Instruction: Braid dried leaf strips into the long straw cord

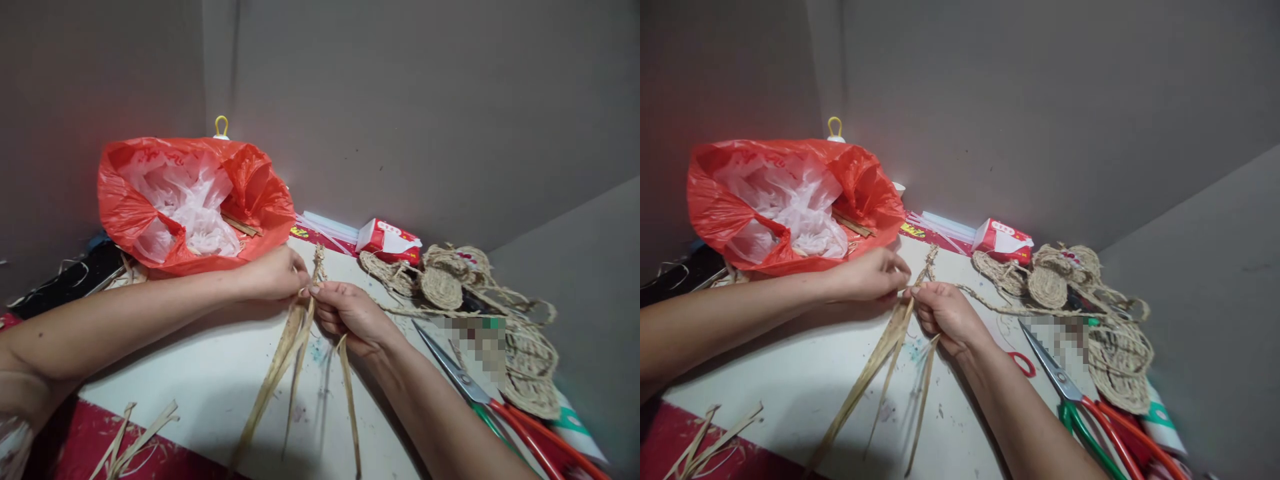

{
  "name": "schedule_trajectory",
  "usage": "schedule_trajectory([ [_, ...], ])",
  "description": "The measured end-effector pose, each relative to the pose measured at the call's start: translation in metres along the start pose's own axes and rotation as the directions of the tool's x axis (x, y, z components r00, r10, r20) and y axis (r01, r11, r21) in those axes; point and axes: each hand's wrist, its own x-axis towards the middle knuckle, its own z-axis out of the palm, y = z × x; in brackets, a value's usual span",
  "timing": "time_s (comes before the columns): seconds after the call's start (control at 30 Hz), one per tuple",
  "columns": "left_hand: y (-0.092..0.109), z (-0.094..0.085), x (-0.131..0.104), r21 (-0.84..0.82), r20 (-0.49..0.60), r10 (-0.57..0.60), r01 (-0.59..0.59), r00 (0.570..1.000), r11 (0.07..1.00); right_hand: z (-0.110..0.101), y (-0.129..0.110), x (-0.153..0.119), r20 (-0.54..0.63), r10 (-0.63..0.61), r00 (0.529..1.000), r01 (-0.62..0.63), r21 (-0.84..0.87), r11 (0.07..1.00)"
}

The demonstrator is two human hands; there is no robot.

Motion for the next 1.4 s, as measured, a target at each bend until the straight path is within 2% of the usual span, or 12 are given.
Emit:
schedule_trajectory([
  [0.07, -0.006, 0.000, 0.006, 0.018, -0.181, 0.100, -0.098, 0.978, 0.995, -0.003, -0.002, 0.000, 0.034, 0.012, 0.999, -0.011, -0.025, 1.000],
  [0.1, -0.010, 0.003, 0.010, -0.028, -0.173, 0.103, -0.109, 0.980, 0.994, -0.004, -0.002, 0.001, 0.045, 0.018, 0.999, -0.016, -0.039, 0.999],
  [0.2, -0.022, 0.017, 0.017, -0.218, 0.053, 0.032, -0.020, 0.998, 0.976, -0.007, -0.004, 0.001, 0.068, 0.034, 0.997, -0.029, -0.081, 0.996],
  [0.23, -0.025, 0.021, 0.018, -0.235, 0.077, 0.034, -0.015, 0.996, 0.972, -0.009, -0.004, 0.001, 0.075, 0.043, 0.996, -0.036, -0.098, 0.995],
  [0.33, -0.027, 0.024, 0.018, -0.129, 0.040, 0.112, -0.106, 0.993, 0.986, -0.014, -0.006, 0.001, 0.103, 0.069, 0.992, -0.050, -0.177, 0.983],
  [0.5, -0.022, 0.016, 0.018, 0.113, 0.117, 0.156, -0.170, 0.981, 0.979, -0.026, -0.005, 0.002, 0.097, 0.093, 0.991, -0.045, -0.409, 0.912],
  [0.63, -0.023, 0.016, 0.021, 0.162, 0.157, 0.178, -0.204, 0.971, 0.966, -0.031, -0.002, 0.003, 0.089, 0.049, 0.995, 0.012, -0.580, 0.814],
  [0.83, -0.024, 0.018, 0.022, 0.057, 0.157, 0.114, -0.124, 0.981, 0.991, -0.026, -0.005, 0.000, 0.071, -0.077, 0.994, 0.103, -0.796, 0.596],
  [1.03, -0.027, 0.020, 0.023, -0.063, 0.146, 0.058, -0.049, 0.988, 0.997, -0.019, -0.005, -0.004, 0.119, -0.226, 0.967, 0.214, -0.860, 0.463],
  [1.17, -0.030, 0.022, 0.024, -0.116, 0.109, 0.054, -0.041, 0.993, 0.992, -0.020, -0.010, -0.008, 0.148, -0.248, 0.957, 0.242, -0.881, 0.407],
  [1.3, -0.031, 0.023, 0.024, -0.138, 0.092, 0.061, -0.048, 0.994, 0.989, -0.024, -0.016, -0.011, 0.120, -0.255, 0.959, 0.206, -0.916, 0.344],
  [1.4, -0.030, 0.025, 0.023, -0.155, 0.071, 0.071, -0.059, 0.995, 0.986, -0.018, -0.016, -0.013, 0.088, -0.215, 0.973, 0.172, -0.894, 0.413],
])
